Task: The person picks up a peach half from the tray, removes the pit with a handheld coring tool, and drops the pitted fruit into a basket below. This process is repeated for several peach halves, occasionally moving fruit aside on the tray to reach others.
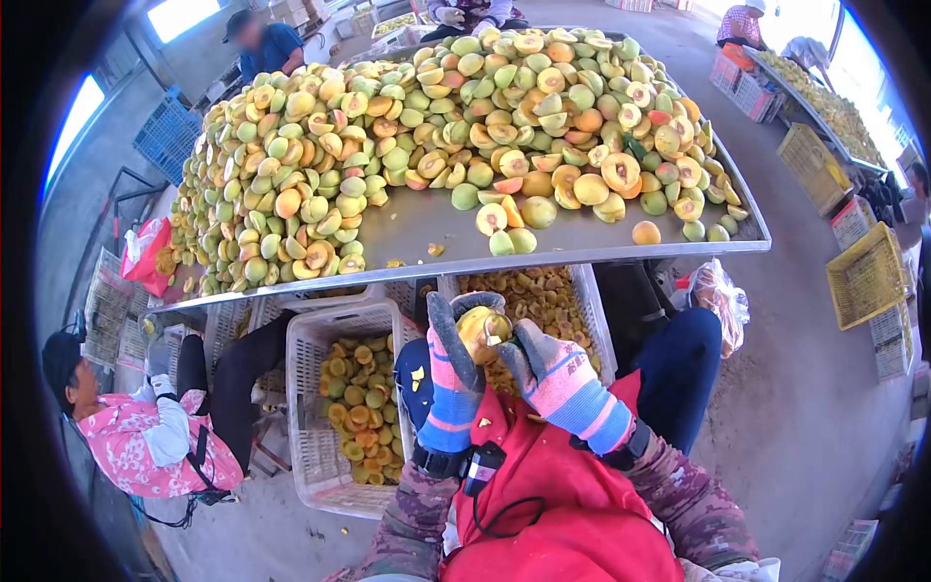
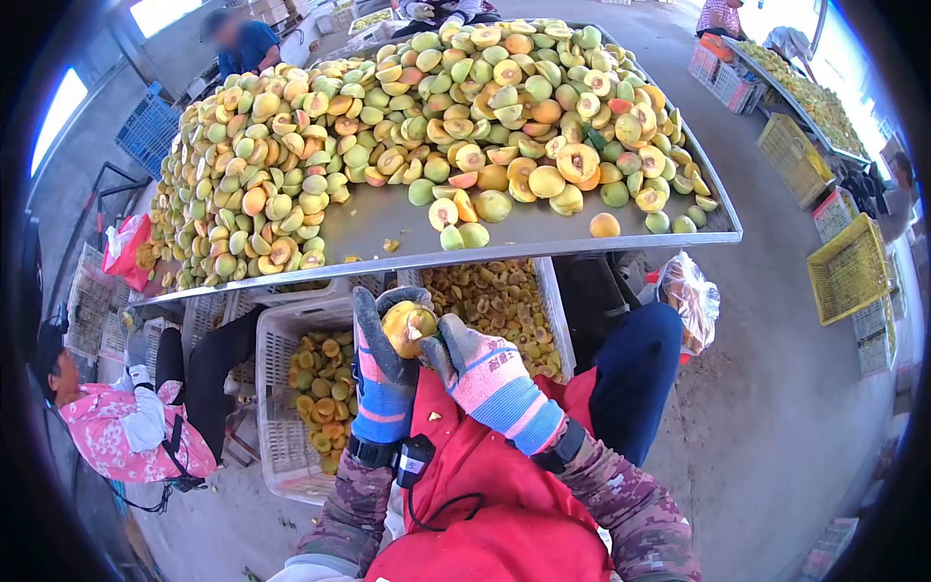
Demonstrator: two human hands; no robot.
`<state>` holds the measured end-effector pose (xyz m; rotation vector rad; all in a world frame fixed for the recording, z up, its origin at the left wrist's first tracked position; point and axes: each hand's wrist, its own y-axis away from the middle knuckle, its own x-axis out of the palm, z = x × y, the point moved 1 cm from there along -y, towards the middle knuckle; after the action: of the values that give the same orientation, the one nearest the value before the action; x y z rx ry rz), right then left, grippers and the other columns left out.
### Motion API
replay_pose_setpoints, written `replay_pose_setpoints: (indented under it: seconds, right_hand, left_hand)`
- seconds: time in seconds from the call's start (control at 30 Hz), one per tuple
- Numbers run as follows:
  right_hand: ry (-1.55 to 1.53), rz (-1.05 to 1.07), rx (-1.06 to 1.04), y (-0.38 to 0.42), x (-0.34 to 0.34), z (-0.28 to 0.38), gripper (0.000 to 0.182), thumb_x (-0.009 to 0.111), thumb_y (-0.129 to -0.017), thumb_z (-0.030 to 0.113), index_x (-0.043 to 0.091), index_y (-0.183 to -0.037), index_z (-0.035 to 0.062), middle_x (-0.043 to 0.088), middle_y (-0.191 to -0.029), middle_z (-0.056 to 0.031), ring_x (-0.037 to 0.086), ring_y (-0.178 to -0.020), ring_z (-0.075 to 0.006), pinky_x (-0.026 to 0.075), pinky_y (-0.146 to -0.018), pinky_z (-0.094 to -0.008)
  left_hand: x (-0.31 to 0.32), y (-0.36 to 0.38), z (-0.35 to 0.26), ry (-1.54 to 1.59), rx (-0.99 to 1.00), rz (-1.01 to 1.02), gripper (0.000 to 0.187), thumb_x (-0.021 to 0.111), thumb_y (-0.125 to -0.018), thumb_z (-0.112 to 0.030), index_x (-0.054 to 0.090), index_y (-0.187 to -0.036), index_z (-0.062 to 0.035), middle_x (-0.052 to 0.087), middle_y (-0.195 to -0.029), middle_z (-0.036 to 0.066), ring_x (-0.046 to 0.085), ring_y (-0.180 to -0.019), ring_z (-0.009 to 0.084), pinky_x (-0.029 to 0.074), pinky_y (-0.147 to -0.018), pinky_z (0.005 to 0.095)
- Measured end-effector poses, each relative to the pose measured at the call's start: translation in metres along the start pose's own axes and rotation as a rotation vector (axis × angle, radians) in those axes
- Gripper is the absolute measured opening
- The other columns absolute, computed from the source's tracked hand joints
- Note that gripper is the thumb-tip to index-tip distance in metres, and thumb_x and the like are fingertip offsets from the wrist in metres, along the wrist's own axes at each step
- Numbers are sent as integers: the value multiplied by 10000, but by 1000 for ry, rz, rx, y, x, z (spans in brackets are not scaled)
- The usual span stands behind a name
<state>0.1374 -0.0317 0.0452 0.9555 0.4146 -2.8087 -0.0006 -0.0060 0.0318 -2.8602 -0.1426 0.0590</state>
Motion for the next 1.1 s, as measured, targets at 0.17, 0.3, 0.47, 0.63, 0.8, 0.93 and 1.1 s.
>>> replay_pose_setpoints:
  seconds: [0.17,0.3,0.47,0.63,0.8,0.93,1.1]
  right_hand:
    - [46,62,38,6,7,7,232,545,-907,196,497,-1006,-8,585,-719,-226,593,-674,-420,465,-553,-464]
    - [-157,-14,-31,9,18,-9,334,522,-912,210,469,-1150,-19,598,-766,-257,596,-718,-435,474,-591,-478]
    - [-270,51,-78,10,17,-19,402,515,-914,233,429,-1219,-14,590,-733,-263,584,-684,-445,459,-577,-502]
    - [-785,236,45,11,24,-20,280,510,-919,172,512,-1118,-26,612,-784,-254,608,-726,-423,486,-610,-434]
    - [-270,299,170,1,20,-23,322,476,-938,192,502,-1176,-22,647,-932,-171,631,-858,-314,490,-721,-349]
    - [-791,418,509,10,23,-23,352,446,-959,228,492,-1217,-7,629,-943,-192,618,-888,-316,481,-763,-366]
    - [-522,474,312,6,6,-15,316,441,-968,210,519,-1174,-17,628,-956,-177,614,-909,-289,476,-794,-346]
  left_hand:
    - [13,7,-13,-124,226,-218,399,646,-858,-295,531,-1075,19,635,-880,94,623,-819,200,512,-745,311]
    - [19,8,-19,-238,240,-273,441,476,-953,-414,562,-961,18,628,-819,99,623,-701,195,522,-666,297]
    - [27,11,-23,275,-157,-362,522,401,-976,-450,594,-847,18,626,-742,104,609,-615,180,510,-580,291]
    - [20,6,-21,420,-236,-361,504,428,-976,-422,611,-815,18,622,-702,91,587,-566,150,483,-539,260]
    - [32,1,-14,61,-80,-280,413,452,-982,-333,623,-848,17,625,-737,66,579,-611,116,482,-579,254]
    - [19,1,20,147,-27,-196,377,430,-991,-308,591,-855,5,625,-787,98,607,-689,170,500,-628,294]
    - [7,-13,25,389,-214,225,377,469,-982,-230,616,-743,24,645,-779,103,615,-653,159,501,-638,294]
